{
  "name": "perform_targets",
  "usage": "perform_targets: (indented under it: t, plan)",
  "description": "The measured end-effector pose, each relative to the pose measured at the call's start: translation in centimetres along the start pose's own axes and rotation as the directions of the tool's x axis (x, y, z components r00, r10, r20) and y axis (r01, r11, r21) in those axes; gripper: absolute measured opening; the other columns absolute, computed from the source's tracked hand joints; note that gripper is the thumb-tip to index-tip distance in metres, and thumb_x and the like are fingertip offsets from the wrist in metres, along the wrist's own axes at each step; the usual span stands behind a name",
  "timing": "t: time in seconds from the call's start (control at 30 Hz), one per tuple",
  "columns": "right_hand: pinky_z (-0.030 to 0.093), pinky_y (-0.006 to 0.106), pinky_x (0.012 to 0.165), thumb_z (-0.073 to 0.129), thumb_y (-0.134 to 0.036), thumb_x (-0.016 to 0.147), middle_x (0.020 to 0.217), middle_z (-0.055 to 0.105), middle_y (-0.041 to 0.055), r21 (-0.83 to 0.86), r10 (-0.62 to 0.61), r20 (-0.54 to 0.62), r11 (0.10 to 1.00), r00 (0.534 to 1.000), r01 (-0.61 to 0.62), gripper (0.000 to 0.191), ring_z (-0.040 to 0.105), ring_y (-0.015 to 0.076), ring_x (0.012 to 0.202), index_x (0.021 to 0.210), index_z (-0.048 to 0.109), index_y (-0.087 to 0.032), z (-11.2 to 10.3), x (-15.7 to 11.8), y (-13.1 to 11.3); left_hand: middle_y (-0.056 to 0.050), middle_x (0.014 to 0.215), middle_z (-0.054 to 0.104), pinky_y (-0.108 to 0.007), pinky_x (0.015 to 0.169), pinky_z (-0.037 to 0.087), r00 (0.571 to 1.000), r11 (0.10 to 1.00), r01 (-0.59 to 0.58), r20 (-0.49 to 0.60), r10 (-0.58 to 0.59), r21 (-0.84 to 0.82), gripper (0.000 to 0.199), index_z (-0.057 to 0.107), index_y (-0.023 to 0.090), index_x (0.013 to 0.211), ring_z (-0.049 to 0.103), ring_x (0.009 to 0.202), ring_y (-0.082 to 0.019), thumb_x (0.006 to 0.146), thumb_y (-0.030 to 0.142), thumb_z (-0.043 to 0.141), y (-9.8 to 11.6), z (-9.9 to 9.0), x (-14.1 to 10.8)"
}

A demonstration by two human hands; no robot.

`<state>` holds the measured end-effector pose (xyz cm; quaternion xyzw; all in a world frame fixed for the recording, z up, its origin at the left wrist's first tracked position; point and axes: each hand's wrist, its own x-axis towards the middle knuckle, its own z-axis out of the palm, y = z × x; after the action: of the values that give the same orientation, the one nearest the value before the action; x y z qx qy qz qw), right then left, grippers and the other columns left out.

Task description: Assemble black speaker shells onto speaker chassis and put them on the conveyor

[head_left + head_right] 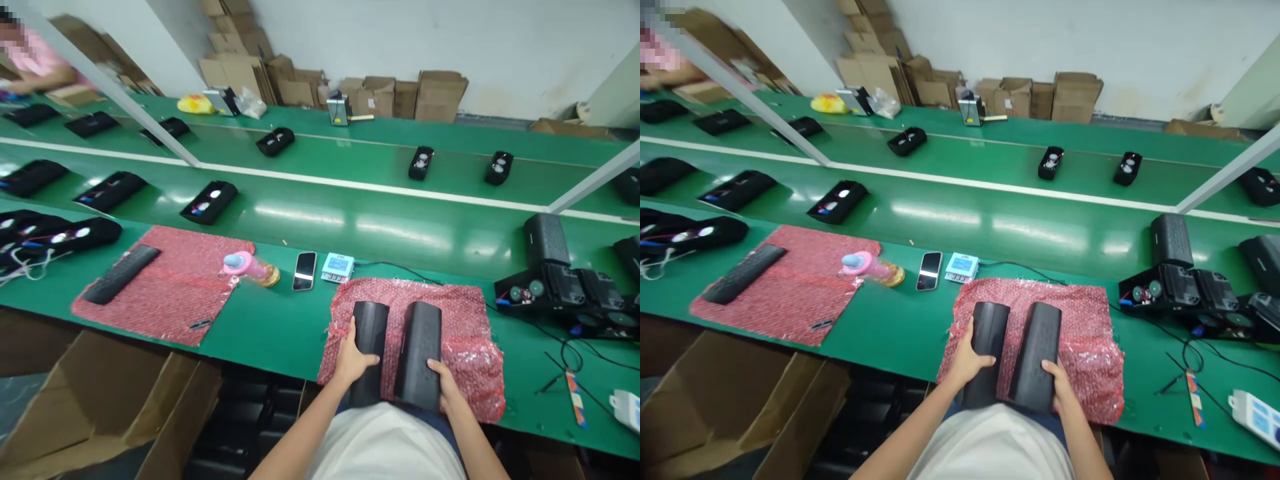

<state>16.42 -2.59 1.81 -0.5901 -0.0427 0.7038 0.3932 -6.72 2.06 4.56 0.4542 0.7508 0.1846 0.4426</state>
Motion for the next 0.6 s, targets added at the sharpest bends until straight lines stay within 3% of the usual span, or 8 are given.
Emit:
perform_targets:
  t: [0.03, 0.1, 0.2, 0.23, 0.3, 0.37, 0.47, 0.6]
  plan:
    - [0.053, 0.050, 0.077, 0.070, -0.043, 0.053, 0.088, 0.071, 0.0100, 0.012, -0.014, -0.010, 1.000, 1.000, 0.014, 0.062, 0.067, 0.0323, 0.084, 0.107, 0.058, -0.017, 0.1, -0.1, -1.0, -0.016, 0.134, 0.044, -0.043, 0.097, 0.038, 0.997, 0.990, -0.063, -0.043, 0.069, 0.128, 0.115, 0.017, 0.023, 0.146, 0.048, 0.119, -0.033, 0.050, 0.015, 0.079, 0.9, -0.5, -0.2]
    - [0.050, 0.050, 0.086, 0.073, -0.044, 0.049, 0.100, 0.069, 0.0109, -0.093, -0.248, -0.089, 0.966, 0.965, 0.240, 0.072, 0.064, 0.0331, 0.095, 0.114, 0.056, -0.016, 0.3, -0.2, -4.0, -0.016, 0.139, 0.036, -0.050, 0.102, 0.030, 0.953, 0.902, -0.215, -0.119, 0.277, 0.375, 0.092, 0.035, 0.028, 0.140, 0.037, 0.128, -0.036, 0.058, 0.015, 0.074, 3.3, -1.7, -0.1]
    - [0.037, 0.045, 0.104, 0.082, -0.034, 0.041, 0.127, 0.056, 0.0089, -0.407, -0.686, -0.140, 0.697, 0.714, 0.591, 0.094, 0.049, 0.0318, 0.119, 0.127, 0.046, -0.021, 1.1, 0.5, -10.6, -0.014, 0.141, 0.033, -0.053, 0.105, 0.024, 0.865, 0.832, -0.303, -0.231, 0.444, 0.464, 0.077, 0.043, 0.029, 0.134, 0.030, 0.132, -0.036, 0.064, 0.019, 0.071, 8.1, -4.1, 2.7]
    - [0.037, 0.046, 0.103, 0.082, -0.036, 0.041, 0.127, 0.055, 0.0094, -0.426, -0.717, -0.132, 0.664, 0.684, 0.614, 0.096, 0.049, 0.0321, 0.118, 0.128, 0.045, -0.021, 1.5, 1.1, -13.0, -0.014, 0.140, 0.035, -0.050, 0.104, 0.028, 0.865, 0.863, -0.298, -0.267, 0.425, 0.407, 0.086, 0.035, 0.028, 0.139, 0.033, 0.130, -0.035, 0.062, 0.024, 0.073, 9.9, -5.0, 4.4]
    - [0.046, 0.047, 0.092, 0.078, -0.044, 0.047, 0.118, 0.060, 0.0110, -0.314, -0.651, -0.120, 0.741, 0.750, 0.593, 0.090, 0.058, 0.0325, 0.106, 0.127, 0.045, -0.019, 2.4, 3.3, -17.8, -0.014, 0.134, 0.041, -0.041, 0.098, 0.038, 0.903, 0.936, -0.276, -0.274, 0.330, 0.217, 0.113, 0.008, 0.024, 0.147, 0.046, 0.120, -0.030, 0.058, 0.031, 0.077, 13.7, -6.2, 8.7]
    - [0.051, 0.044, 0.082, 0.076, -0.045, 0.049, 0.109, 0.064, 0.0096, -0.228, -0.600, -0.106, 0.791, 0.793, 0.568, 0.085, 0.062, 0.0306, 0.094, 0.124, 0.046, -0.019, 3.6, 6.7, -21.9, -0.014, 0.131, 0.043, -0.039, 0.094, 0.041, 0.929, 0.962, -0.217, -0.268, 0.256, 0.167, 0.120, -0.002, 0.024, 0.147, 0.051, 0.114, -0.028, 0.057, 0.033, 0.077, 17.6, -6.7, 13.8]
    - [0.051, 0.037, 0.083, 0.080, -0.034, 0.043, 0.108, 0.065, 0.0069, -0.358, -0.647, -0.099, 0.732, 0.756, 0.580, 0.085, 0.062, 0.0278, 0.096, 0.120, 0.047, -0.022, 5.9, 13.1, -26.7, -0.018, 0.134, 0.037, -0.047, 0.091, 0.040, 0.937, 0.924, -0.087, -0.284, 0.203, 0.372, 0.115, 0.009, 0.030, 0.146, 0.047, 0.117, -0.034, 0.053, 0.033, 0.077, 22.7, -5.7, 21.4]
    - [0.054, 0.038, 0.073, 0.069, -0.037, 0.052, 0.090, 0.070, 0.0095, -0.405, -0.520, -0.013, 0.784, 0.854, 0.471, 0.058, 0.067, 0.0280, 0.082, 0.104, 0.055, -0.016, 8.6, 21.7, -30.1, -0.019, 0.127, 0.043, -0.050, 0.084, 0.041, 0.963, 0.855, 0.052, -0.254, 0.094, 0.516, 0.108, 0.015, 0.033, 0.144, 0.050, 0.111, -0.036, 0.055, 0.029, 0.075, 26.1, -2.1, 30.3]
